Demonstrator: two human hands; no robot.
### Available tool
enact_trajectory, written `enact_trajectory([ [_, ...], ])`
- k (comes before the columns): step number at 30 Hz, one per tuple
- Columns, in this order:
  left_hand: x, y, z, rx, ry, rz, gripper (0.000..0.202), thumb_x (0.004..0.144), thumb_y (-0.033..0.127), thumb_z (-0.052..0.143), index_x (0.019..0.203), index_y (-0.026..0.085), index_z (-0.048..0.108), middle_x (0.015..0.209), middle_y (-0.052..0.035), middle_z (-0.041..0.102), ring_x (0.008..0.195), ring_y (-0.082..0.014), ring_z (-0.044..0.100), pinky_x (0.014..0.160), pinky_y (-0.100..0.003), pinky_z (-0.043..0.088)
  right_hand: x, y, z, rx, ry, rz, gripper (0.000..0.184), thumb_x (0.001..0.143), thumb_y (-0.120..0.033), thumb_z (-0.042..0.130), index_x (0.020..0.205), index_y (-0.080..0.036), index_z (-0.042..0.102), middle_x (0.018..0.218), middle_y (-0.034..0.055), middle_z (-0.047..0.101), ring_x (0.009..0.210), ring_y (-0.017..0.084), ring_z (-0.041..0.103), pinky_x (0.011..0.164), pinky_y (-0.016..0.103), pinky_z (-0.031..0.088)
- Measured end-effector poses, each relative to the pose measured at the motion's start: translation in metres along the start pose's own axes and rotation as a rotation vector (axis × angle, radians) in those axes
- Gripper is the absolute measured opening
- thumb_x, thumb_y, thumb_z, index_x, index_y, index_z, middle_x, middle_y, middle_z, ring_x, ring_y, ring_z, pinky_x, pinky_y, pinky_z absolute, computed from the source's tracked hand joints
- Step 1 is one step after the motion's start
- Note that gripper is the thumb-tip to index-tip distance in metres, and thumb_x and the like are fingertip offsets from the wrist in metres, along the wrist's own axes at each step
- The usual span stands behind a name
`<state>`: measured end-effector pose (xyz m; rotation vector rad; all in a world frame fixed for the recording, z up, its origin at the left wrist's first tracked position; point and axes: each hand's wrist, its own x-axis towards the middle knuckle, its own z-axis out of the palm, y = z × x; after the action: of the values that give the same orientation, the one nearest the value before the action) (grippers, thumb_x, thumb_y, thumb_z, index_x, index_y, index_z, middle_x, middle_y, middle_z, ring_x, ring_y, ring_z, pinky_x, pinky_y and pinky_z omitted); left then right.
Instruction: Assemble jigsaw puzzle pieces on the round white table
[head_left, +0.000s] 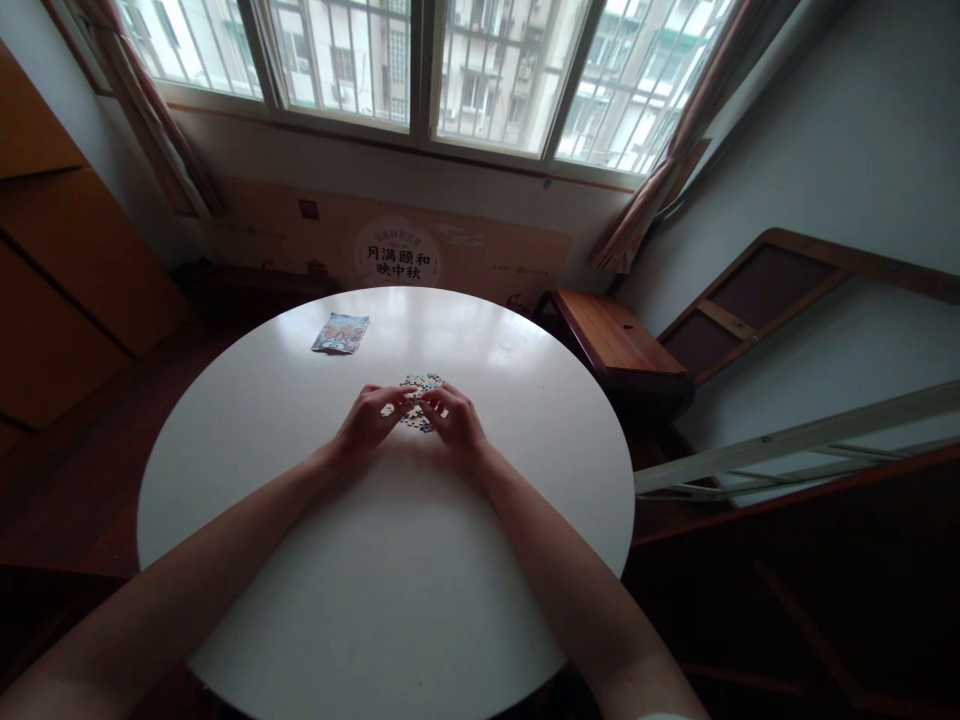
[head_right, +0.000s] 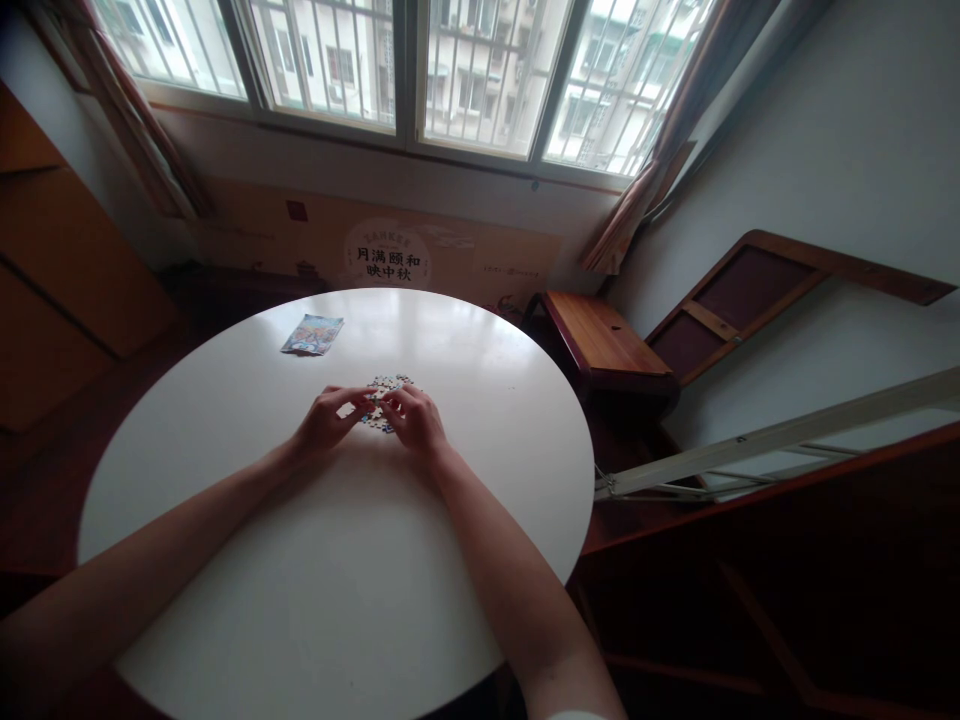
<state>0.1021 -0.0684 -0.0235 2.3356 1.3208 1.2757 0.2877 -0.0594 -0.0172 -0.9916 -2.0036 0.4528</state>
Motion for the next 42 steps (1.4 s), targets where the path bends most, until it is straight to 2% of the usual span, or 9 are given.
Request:
enact_trajectory([
  [7,0.0016,0.0040,-0.0014,-0.027,0.015,-0.039,0.020,0.085,0.038,0.059,0.089,0.021,0.068,0.078,-0.0026,0.072,0.073,-0.0177,0.066,0.081,-0.034,0.049,-0.0003,0.0005,0.0014,0.026,0.011,0.004,0.016,0.087,-0.030,0.056,0.098,-0.020,0.064,0.081,0.0011,0.061,0.066,0.011,0.055,0.069,0.024,0.045],
  [11,0.0028,0.0034,-0.0019,-0.060,0.032,-0.041,0.018,0.084,0.035,0.059,0.088,0.021,0.069,0.081,-0.0027,0.073,0.070,-0.0172,0.066,0.080,-0.035,0.051,0.0000,0.0003,0.0012,0.033,-0.006,-0.017,0.014,0.086,-0.030,0.057,0.092,-0.020,0.065,0.081,0.0014,0.060,0.066,0.011,0.056,0.068,0.024,0.045],
  [15,0.0021,0.0026,-0.0023,-0.074,0.047,-0.046,0.018,0.083,0.036,0.061,0.088,0.021,0.069,0.081,-0.0031,0.073,0.069,-0.0172,0.067,0.079,-0.035,0.052,0.0004,0.0001,0.0003,0.030,-0.019,-0.034,0.014,0.084,-0.029,0.061,0.093,-0.020,0.064,0.080,0.0008,0.060,0.065,0.010,0.055,0.067,0.024,0.045],
  [22,0.0024,0.0015,-0.0015,-0.176,0.033,-0.077,0.020,0.082,0.036,0.063,0.091,0.020,0.069,0.083,-0.0037,0.073,0.069,-0.0177,0.068,0.071,-0.032,0.055,0.0002,0.0005,0.0010,0.014,-0.020,-0.030,0.016,0.087,-0.032,0.058,0.095,-0.021,0.064,0.081,0.0010,0.059,0.066,0.010,0.055,0.068,0.023,0.045],
  [28,0.0040,0.0037,-0.0033,-0.209,0.040,-0.072,0.021,0.081,0.033,0.064,0.096,0.018,0.068,0.088,-0.0043,0.071,0.068,-0.0158,0.066,0.068,-0.029,0.054,0.0001,-0.0001,0.0008,0.042,0.001,-0.017,0.014,0.086,-0.027,0.058,0.097,-0.020,0.064,0.081,0.0005,0.059,0.065,0.010,0.055,0.066,0.022,0.044],
  [33,0.0041,0.0015,-0.0028,-0.219,0.054,-0.017,0.017,0.081,0.029,0.064,0.093,0.018,0.068,0.083,-0.0035,0.068,0.067,-0.0137,0.063,0.066,-0.027,0.051,0.0003,0.0019,0.0026,0.057,0.016,-0.012,0.014,0.085,-0.026,0.060,0.096,-0.019,0.065,0.078,-0.0004,0.058,0.063,0.009,0.054,0.065,0.022,0.044],
  [42,0.0038,0.0008,-0.0019,-0.206,0.055,-0.019,0.016,0.081,0.029,0.064,0.093,0.018,0.068,0.079,-0.0028,0.065,0.065,-0.0130,0.061,0.064,-0.026,0.050,0.0001,0.0037,0.0036,0.068,0.024,-0.016,0.016,0.085,-0.028,0.059,0.097,-0.018,0.064,0.079,0.0002,0.058,0.064,0.009,0.054,0.064,0.022,0.044],
])
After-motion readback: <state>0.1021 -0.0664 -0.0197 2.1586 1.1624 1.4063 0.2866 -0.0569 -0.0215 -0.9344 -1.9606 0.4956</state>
